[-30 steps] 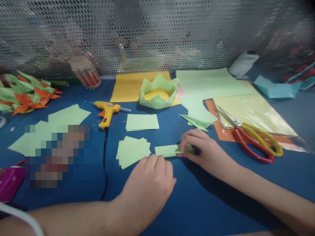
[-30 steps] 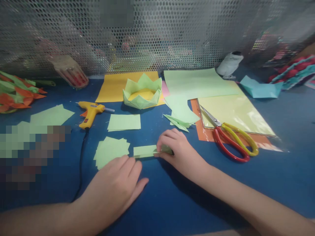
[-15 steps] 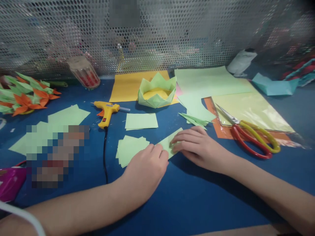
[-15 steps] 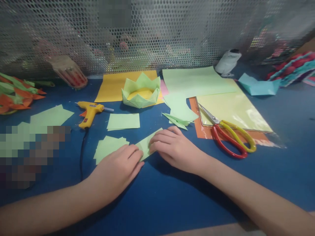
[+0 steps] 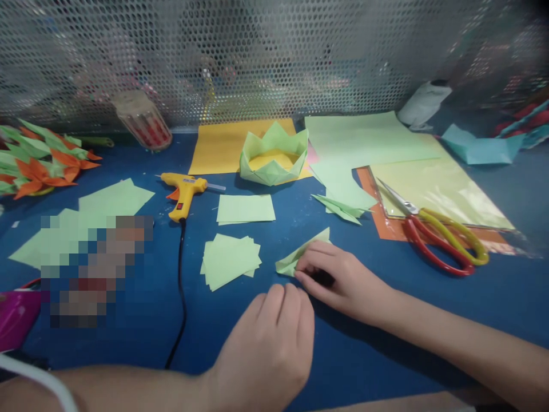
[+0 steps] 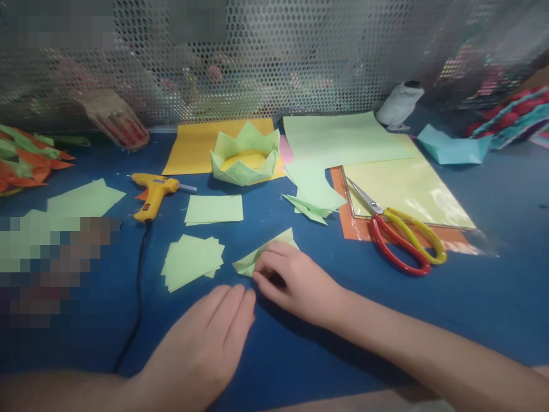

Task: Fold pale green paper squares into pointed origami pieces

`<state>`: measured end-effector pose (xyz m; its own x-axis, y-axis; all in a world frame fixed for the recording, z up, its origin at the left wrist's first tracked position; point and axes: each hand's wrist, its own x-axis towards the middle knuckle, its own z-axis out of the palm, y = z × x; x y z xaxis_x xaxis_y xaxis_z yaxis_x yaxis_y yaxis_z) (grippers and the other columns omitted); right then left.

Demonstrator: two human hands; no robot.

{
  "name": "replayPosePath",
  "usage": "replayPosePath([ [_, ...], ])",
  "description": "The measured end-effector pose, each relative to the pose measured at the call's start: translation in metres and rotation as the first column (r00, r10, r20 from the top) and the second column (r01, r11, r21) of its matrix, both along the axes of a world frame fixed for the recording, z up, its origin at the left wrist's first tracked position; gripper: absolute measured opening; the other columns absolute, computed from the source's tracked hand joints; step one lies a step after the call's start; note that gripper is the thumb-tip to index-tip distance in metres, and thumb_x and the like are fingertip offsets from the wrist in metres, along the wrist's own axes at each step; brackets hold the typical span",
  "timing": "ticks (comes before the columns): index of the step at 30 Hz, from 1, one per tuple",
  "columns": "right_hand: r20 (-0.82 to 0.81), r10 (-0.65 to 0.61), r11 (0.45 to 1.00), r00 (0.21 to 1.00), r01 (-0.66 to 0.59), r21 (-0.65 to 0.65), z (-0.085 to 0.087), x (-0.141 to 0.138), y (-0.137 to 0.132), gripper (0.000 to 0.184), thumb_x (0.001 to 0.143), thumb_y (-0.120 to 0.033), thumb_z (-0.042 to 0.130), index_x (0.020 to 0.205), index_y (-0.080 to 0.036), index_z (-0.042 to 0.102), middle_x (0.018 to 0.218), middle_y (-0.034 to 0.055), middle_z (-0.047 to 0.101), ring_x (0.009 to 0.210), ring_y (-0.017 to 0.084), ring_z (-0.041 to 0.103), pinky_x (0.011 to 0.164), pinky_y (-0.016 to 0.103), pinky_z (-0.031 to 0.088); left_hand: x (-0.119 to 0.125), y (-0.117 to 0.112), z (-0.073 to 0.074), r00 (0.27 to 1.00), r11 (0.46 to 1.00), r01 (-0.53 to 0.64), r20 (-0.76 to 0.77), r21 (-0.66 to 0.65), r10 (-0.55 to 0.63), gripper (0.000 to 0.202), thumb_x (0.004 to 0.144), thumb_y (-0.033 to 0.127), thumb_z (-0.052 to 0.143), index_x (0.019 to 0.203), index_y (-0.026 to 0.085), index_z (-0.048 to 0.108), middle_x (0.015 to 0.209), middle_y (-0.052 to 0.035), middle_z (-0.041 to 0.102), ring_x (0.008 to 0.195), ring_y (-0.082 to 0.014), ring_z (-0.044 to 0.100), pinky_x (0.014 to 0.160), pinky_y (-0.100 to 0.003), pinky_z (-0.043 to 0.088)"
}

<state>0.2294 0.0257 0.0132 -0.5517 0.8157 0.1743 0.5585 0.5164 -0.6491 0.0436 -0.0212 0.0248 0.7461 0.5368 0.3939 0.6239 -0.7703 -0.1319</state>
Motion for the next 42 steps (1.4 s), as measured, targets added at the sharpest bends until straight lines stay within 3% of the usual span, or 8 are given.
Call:
replayPosePath([
  [4,-0.009,-0.069,0.997,0.998,0.069,-0.028,0.001,-0.005,-0.001,0.013,0.084,-0.013,0.053,0.072,-0.019,0.051,0.070,0.0011,0.053,0.067,0.013,0.051,0.058,0.023,0.044,0.002,-0.011,-0.013,1.000,1.000,-0.024,0.005,-0.013,0.024,0.029,0.094,0.016,0.044,0.111,-0.004,0.057,0.110,-0.0214,0.069,0.102,-0.0294,0.067,0.085,-0.036,0.055],
  [10,-0.038,-0.120,0.990,0.992,0.117,-0.079,0.000,-0.009,-0.002,0.014,0.083,-0.012,0.053,0.070,-0.018,0.052,0.069,0.0005,0.053,0.063,0.012,0.049,0.055,0.022,0.043,0.004,-0.011,-0.021,0.996,0.998,-0.054,-0.069,-0.028,0.052,0.038,0.087,0.020,0.055,0.116,-0.005,0.053,0.121,-0.0281,0.061,0.114,-0.0359,0.060,0.093,-0.039,0.053],
  [27,-0.038,-0.190,0.976,0.981,0.185,-0.119,-0.001,-0.011,-0.005,0.016,0.079,-0.012,0.057,0.066,-0.019,0.050,0.070,-0.0001,0.053,0.063,0.011,0.050,0.055,0.022,0.044,0.004,-0.015,-0.022,0.994,0.998,-0.032,-0.102,-0.055,0.026,0.042,0.084,0.021,0.056,0.119,-0.002,0.049,0.123,-0.0318,0.057,0.118,-0.0394,0.055,0.096,-0.043,0.052],
  [35,-0.021,-0.180,0.979,0.984,0.177,-0.101,0.001,-0.009,-0.005,0.008,0.079,-0.014,0.058,0.084,-0.019,0.057,0.073,-0.0004,0.053,0.064,0.011,0.052,0.057,0.023,0.047,0.002,-0.015,-0.023,0.994,0.997,-0.031,-0.108,-0.070,0.023,0.038,0.087,0.020,0.050,0.120,0.001,0.049,0.125,-0.0283,0.059,0.120,-0.0375,0.055,0.098,-0.043,0.050],
  [38,-0.020,-0.139,0.989,0.990,0.137,-0.059,0.001,-0.008,-0.006,0.012,0.082,-0.014,0.057,0.091,-0.019,0.062,0.081,0.0028,0.059,0.069,0.012,0.057,0.062,0.024,0.051,0.001,-0.016,-0.024,0.994,0.997,-0.034,-0.102,-0.072,0.027,0.040,0.086,0.021,0.052,0.120,0.001,0.048,0.125,-0.0300,0.058,0.120,-0.0390,0.054,0.098,-0.043,0.050],
  [42,-0.020,-0.073,0.992,0.997,0.075,0.104,-0.002,-0.007,-0.007,0.012,0.087,-0.014,0.055,0.092,-0.019,0.064,0.089,0.0064,0.065,0.082,0.016,0.062,0.074,0.029,0.055,0.002,-0.016,-0.023,0.995,0.997,-0.029,-0.097,-0.073,0.021,0.041,0.084,0.021,0.053,0.119,0.000,0.047,0.124,-0.0321,0.057,0.119,-0.0400,0.054,0.098,-0.043,0.050],
])
